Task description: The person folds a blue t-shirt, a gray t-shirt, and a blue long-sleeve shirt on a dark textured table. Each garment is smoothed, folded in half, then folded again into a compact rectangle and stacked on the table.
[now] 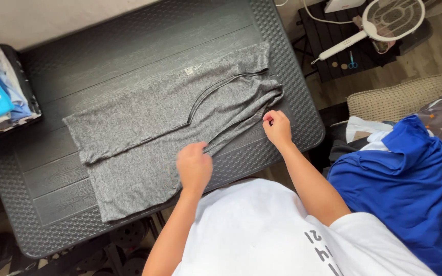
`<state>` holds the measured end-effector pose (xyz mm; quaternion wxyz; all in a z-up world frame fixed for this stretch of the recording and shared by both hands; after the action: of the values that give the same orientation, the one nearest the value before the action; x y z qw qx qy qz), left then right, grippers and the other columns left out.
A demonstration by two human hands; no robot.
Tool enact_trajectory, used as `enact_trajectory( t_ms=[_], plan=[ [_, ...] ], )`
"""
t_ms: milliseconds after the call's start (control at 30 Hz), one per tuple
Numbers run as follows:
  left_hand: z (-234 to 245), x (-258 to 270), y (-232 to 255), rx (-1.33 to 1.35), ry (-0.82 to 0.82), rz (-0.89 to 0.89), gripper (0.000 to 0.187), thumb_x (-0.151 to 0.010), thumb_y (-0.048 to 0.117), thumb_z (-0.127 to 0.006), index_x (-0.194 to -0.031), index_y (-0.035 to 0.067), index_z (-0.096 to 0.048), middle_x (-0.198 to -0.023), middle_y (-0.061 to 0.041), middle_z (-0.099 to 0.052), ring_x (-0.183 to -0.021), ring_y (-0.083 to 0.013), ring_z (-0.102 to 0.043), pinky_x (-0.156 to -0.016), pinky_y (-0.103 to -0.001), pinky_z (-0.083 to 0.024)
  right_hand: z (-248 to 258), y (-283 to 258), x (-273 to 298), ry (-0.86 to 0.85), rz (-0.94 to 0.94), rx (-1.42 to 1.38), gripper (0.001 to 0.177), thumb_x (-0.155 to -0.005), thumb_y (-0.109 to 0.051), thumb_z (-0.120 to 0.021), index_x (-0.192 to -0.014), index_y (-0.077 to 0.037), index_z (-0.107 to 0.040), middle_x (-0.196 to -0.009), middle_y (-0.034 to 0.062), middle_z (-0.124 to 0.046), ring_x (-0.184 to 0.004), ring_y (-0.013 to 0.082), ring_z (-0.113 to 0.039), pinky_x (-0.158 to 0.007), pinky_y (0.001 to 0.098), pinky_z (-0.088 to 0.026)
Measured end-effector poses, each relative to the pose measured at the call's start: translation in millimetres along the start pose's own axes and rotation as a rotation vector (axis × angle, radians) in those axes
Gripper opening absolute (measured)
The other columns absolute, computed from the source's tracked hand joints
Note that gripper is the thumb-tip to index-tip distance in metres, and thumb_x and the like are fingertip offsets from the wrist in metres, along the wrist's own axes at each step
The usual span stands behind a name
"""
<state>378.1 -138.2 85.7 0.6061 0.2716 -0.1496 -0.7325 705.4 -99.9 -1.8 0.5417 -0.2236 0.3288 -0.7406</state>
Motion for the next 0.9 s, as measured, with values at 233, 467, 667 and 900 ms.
enact_trajectory(
  t_ms=[233, 467, 667, 900],
  plan=[
    [-143, -52, 80, 0.135, -0.163, -0.093, 0.039, -0.081, 0.023, -0.071, -0.118, 0.009, -0.067, -0.111, -0.014, -0.071, -0.096, -0.0369, -0.065, -0.076, -0.052, -0.047, 17, -52, 1, -0.076, 0.449, 0.052, 0.03, -0.081, 0.0, -0.064, -0.107, -0.011, -0.073, -0.113, 0.005, -0.07, -0.102, 0.0313, -0.057, -0.089, 0.0416, -0.049],
    [-240, -35, 41, 0.418, -0.649, 0.544, 0.059, -0.094, 0.03, -0.068, -0.149, 0.016, -0.05, -0.109, -0.012, -0.069, -0.092, -0.0291, -0.061, -0.081, -0.047, -0.048, 21, -36, 4, -0.154, 0.371, 0.146, 0.009, -0.085, -0.01, -0.072, -0.092, -0.014, -0.07, -0.107, -0.0027, -0.07, -0.103, 0.0275, -0.059, -0.092, 0.04, -0.05],
    [-266, -16, 64, 1.532, -0.577, 1.306, 0.051, -0.092, 0.025, -0.064, -0.138, 0.027, -0.043, -0.102, -0.001, -0.066, -0.076, -0.0144, -0.053, -0.069, -0.035, -0.046, 26, -28, 10, -0.129, 0.38, 0.104, 0.014, -0.085, -0.008, -0.069, -0.099, -0.012, -0.069, -0.11, 0.0, -0.07, -0.102, 0.0279, -0.059, -0.09, 0.0413, -0.05],
    [-273, -25, 63, 1.324, -0.495, 1.187, 0.026, -0.096, 0.028, -0.069, -0.11, 0.007, -0.062, -0.098, -0.002, -0.058, -0.08, -0.0142, -0.054, -0.068, -0.034, -0.047, 28, 19, -7, -0.129, 0.083, -0.113, 0.022, -0.094, -0.011, -0.06, -0.117, -0.01, -0.059, -0.099, 0.0061, -0.067, -0.095, 0.0256, -0.063, -0.087, 0.0411, -0.053]
  ],
)
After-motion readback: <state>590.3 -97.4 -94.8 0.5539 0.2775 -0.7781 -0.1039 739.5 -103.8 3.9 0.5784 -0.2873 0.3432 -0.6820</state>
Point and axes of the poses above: each hand's wrist, its own x-axis away from the middle knuckle, its own z-axis out of the back of the hand, y = z × x, the point moved 8 cm from there along -x, towards the middle knuckle
